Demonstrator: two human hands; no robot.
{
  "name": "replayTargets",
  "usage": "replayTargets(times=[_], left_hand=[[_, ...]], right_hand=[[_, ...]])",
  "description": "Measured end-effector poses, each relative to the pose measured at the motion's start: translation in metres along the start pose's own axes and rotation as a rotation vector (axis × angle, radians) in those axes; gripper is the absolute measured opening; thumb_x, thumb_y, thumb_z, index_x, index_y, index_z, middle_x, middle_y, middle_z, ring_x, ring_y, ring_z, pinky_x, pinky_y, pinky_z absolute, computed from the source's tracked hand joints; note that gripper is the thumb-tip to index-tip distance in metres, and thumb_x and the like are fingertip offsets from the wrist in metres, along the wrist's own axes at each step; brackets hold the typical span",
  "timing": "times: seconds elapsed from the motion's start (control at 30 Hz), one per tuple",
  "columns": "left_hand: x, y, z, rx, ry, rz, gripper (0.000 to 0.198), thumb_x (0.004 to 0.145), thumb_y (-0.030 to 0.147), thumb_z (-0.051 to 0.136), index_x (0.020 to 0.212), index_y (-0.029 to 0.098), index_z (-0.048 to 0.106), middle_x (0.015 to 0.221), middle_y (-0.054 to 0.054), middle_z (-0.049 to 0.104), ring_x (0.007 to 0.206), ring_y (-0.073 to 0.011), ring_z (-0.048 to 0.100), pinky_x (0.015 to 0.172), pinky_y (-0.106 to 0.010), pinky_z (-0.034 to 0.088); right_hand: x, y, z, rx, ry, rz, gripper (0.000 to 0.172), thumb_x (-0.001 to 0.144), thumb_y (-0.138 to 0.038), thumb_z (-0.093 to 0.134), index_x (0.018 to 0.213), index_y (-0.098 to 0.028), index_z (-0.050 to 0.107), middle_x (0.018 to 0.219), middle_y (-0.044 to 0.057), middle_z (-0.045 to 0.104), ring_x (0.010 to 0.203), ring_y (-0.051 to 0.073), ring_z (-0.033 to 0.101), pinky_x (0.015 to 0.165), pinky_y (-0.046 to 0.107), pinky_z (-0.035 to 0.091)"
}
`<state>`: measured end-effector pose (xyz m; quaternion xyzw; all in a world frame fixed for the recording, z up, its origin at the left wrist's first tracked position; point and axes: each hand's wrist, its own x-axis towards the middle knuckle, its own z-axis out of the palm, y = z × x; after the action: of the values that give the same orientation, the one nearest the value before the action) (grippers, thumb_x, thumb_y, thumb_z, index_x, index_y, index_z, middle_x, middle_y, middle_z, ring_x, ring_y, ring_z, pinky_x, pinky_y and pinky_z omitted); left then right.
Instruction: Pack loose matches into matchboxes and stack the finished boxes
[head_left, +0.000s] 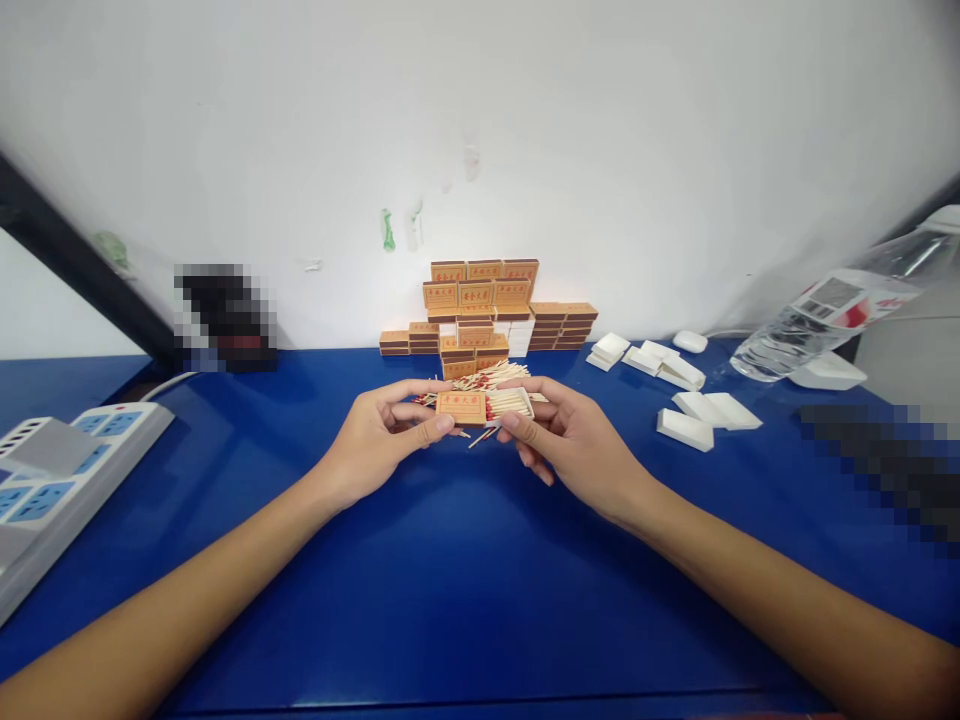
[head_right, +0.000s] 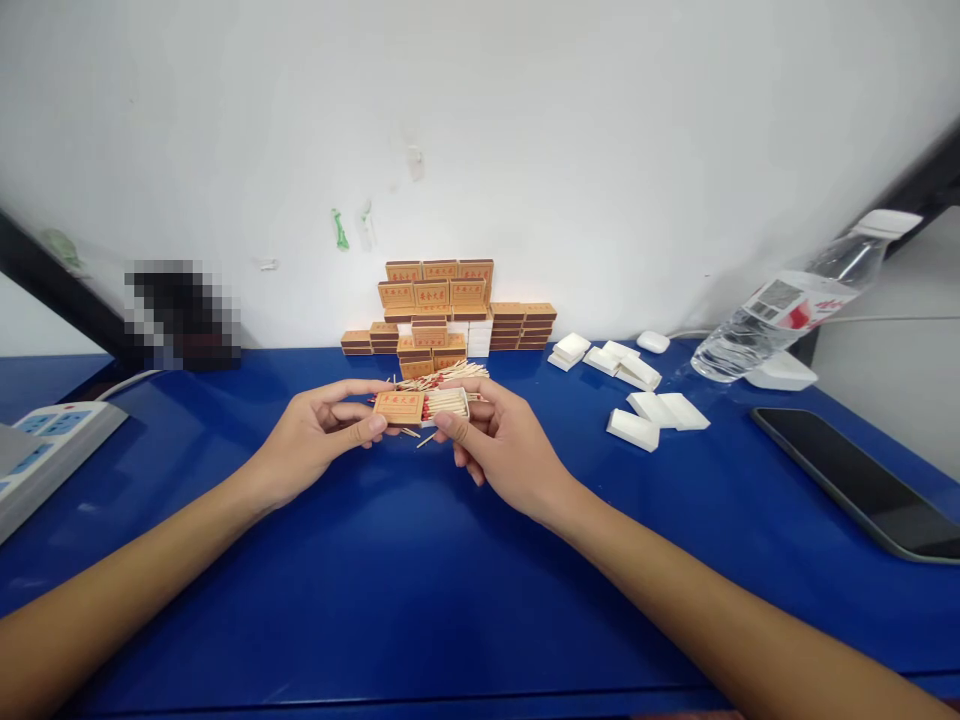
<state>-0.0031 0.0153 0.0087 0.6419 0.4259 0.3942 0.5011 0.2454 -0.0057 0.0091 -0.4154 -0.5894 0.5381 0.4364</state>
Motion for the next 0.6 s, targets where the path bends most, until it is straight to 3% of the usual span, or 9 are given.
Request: replayTargets(times=[0.27,0.4,0.5,0.6], left_hand=[[-0.002,0.001,0.004,0.003,-0.013,0.007,0.057,0.086,0.046,0.085,0.133,0.018,0.071,0.090,-0.007,0.084,0.076,-0.0188,0.074,0.073,-0.029,0.056],[-0.002,0.001,0.005,0.013,0.020,0.008,0.057,0.085,0.047,0.085,0.134,0.019,0.071,0.085,-0.005,0.083,0.069,-0.0165,0.070,0.065,-0.028,0.053],[-0.005,0.004,0.013,0.018,0.054,0.006,0.057,0.084,0.048,0.085,0.132,0.020,0.072,0.083,-0.004,0.083,0.067,-0.0170,0.068,0.063,-0.028,0.051],[-0.010,0.008,0.023,0.014,0.047,0.012,0.055,0.084,0.048,0.085,0.130,0.020,0.073,0.085,-0.005,0.083,0.070,-0.0188,0.071,0.066,-0.030,0.053]], right_hand=[[0.000,0.001,-0.001,-0.027,-0.070,0.003,0.057,0.092,-0.055,0.076,0.136,-0.021,0.062,0.090,0.005,0.073,0.060,0.013,0.059,0.043,0.024,0.047],[-0.002,0.005,0.005,0.002,0.000,0.029,0.068,0.101,-0.066,0.057,0.153,-0.023,0.055,0.098,0.010,0.073,0.075,0.020,0.067,0.049,0.029,0.054],[-0.011,0.011,0.017,0.046,0.059,0.037,0.074,0.103,-0.072,0.047,0.165,-0.032,0.042,0.143,0.015,0.064,0.103,0.026,0.070,0.075,0.041,0.065],[-0.023,0.016,0.028,0.056,0.000,0.092,0.075,0.104,-0.074,0.038,0.170,-0.043,0.023,0.167,0.007,0.043,0.114,0.026,0.069,0.111,0.054,0.053]])
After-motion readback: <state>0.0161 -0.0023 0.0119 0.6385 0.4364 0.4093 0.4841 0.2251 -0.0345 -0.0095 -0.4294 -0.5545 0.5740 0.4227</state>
